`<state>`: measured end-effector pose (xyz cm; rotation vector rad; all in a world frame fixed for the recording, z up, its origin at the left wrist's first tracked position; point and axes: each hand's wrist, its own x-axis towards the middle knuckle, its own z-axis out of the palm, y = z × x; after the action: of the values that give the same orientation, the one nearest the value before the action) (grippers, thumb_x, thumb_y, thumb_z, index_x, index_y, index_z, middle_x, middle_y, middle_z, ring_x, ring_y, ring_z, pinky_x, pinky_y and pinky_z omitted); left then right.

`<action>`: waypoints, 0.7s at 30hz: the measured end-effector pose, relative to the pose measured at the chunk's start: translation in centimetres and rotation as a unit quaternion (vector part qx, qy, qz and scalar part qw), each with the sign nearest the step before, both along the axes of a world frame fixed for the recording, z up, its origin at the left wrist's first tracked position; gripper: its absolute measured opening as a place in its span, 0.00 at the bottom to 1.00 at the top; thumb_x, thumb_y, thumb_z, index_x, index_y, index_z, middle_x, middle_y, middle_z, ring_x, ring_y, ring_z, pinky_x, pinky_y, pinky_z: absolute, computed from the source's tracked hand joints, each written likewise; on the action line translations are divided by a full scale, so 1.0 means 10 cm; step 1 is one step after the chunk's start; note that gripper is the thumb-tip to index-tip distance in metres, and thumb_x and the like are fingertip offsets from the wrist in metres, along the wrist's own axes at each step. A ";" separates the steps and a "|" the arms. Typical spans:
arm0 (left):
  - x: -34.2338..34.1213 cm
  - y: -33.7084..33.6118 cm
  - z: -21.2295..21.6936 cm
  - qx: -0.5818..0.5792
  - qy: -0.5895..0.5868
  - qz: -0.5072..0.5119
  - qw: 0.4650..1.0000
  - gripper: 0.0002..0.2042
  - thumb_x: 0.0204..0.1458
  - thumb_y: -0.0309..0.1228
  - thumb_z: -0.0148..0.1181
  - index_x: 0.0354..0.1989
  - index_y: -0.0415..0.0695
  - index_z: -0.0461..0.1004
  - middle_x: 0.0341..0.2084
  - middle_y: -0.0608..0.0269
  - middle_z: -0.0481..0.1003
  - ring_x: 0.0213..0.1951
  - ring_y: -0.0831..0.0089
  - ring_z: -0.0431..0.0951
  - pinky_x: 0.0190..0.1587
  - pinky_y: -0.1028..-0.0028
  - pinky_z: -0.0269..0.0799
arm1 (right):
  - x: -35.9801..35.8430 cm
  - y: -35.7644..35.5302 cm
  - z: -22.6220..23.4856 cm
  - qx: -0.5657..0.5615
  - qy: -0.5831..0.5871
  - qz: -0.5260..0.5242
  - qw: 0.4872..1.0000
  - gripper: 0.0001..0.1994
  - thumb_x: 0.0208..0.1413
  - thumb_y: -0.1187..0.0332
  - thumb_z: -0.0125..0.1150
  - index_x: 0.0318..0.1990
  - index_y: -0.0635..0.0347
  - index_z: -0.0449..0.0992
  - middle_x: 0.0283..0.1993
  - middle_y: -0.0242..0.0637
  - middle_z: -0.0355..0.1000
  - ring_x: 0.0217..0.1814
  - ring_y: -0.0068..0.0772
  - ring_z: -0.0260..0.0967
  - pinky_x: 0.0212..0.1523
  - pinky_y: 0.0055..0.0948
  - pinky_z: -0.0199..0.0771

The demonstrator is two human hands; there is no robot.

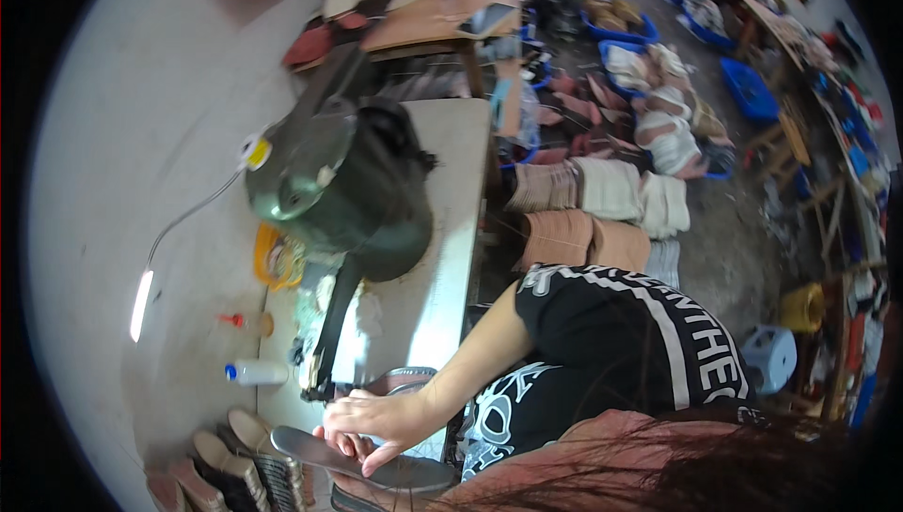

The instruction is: The recorder is inspecting and assembling shoe insole components, specifically working with several stacks of patterned soles.

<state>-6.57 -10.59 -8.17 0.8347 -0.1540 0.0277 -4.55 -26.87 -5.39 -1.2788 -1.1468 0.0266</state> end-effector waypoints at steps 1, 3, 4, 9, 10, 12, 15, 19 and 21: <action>0.07 -0.09 0.00 0.015 0.015 -0.007 1.000 0.14 0.62 0.30 0.47 0.53 0.38 0.64 0.25 0.69 0.68 0.27 0.82 0.69 0.30 0.81 0.68 | 0.06 0.06 -0.05 -0.095 0.073 0.033 0.992 0.40 0.35 0.57 0.75 0.56 0.57 0.60 0.53 0.38 0.61 0.61 0.40 0.55 0.57 0.41 0.50; 0.15 -0.27 -0.02 0.042 0.041 -0.014 0.998 0.14 0.62 0.30 0.47 0.53 0.37 0.64 0.25 0.68 0.69 0.27 0.82 0.70 0.30 0.81 0.68 | 0.11 0.14 -0.12 -0.051 0.142 0.015 0.988 0.43 0.30 0.55 0.77 0.55 0.59 0.60 0.51 0.40 0.62 0.52 0.39 0.61 0.53 0.38 0.57; 0.18 -0.35 -0.03 0.055 0.051 -0.013 0.997 0.14 0.61 0.30 0.47 0.53 0.37 0.64 0.25 0.68 0.69 0.27 0.82 0.70 0.31 0.81 0.69 | 0.14 0.09 -0.07 -0.052 0.169 0.030 0.984 0.43 0.30 0.54 0.78 0.54 0.61 0.61 0.49 0.39 0.63 0.47 0.37 0.63 0.49 0.35 0.61; 0.25 -0.69 -0.11 0.115 0.089 0.014 0.989 0.15 0.61 0.30 0.48 0.54 0.37 0.63 0.27 0.67 0.70 0.28 0.81 0.71 0.32 0.81 0.69 | 0.22 -0.12 0.00 -0.004 0.120 0.030 0.992 0.19 0.35 0.60 0.75 0.26 0.65 0.74 0.23 0.38 0.68 0.28 0.34 0.65 0.29 0.31 0.65; 0.25 -0.74 -0.11 0.127 0.094 0.024 0.987 0.15 0.61 0.29 0.48 0.54 0.37 0.63 0.27 0.67 0.70 0.28 0.81 0.71 0.32 0.81 0.69 | 0.21 -0.15 0.01 -0.003 0.121 0.024 0.992 0.19 0.35 0.60 0.75 0.26 0.65 0.74 0.23 0.38 0.68 0.28 0.34 0.65 0.29 0.31 0.65; 0.25 -0.85 -0.10 0.150 0.099 0.045 0.983 0.16 0.61 0.29 0.48 0.55 0.36 0.63 0.28 0.66 0.71 0.29 0.81 0.71 0.32 0.81 0.70 | 0.21 -0.21 0.04 0.062 0.072 -0.067 0.993 0.16 0.41 0.61 0.71 0.30 0.65 0.76 0.25 0.41 0.69 0.27 0.38 0.66 0.29 0.34 0.65; 0.20 -0.91 -0.06 0.185 0.106 0.093 0.973 0.16 0.61 0.29 0.49 0.55 0.36 0.62 0.29 0.66 0.72 0.29 0.81 0.72 0.33 0.81 0.70 | 0.31 -0.33 0.14 0.013 0.134 -0.083 0.987 0.17 0.45 0.58 0.67 0.35 0.64 0.75 0.29 0.43 0.72 0.31 0.42 0.71 0.32 0.39 0.67; 0.06 -0.91 0.02 0.237 0.122 0.181 0.947 0.17 0.61 0.29 0.49 0.55 0.35 0.62 0.30 0.65 0.73 0.30 0.81 0.72 0.34 0.81 0.71 | 0.17 -0.32 0.27 -0.064 0.029 -0.065 0.995 0.18 0.47 0.58 0.65 0.39 0.63 0.73 0.30 0.46 0.73 0.33 0.43 0.74 0.33 0.40 0.69; -0.13 -0.80 0.07 0.265 0.141 0.250 0.921 0.17 0.60 0.28 0.49 0.56 0.35 0.61 0.30 0.64 0.73 0.30 0.80 0.73 0.34 0.80 0.71 | 0.09 -0.25 0.21 -0.037 0.041 -0.047 0.997 0.18 0.49 0.60 0.63 0.42 0.63 0.72 0.30 0.46 0.74 0.33 0.44 0.74 0.33 0.39 0.70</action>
<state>-7.88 -18.63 -7.50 1.3931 0.3449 0.3576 -3.69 -29.34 -3.28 -1.3843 -1.0227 0.0521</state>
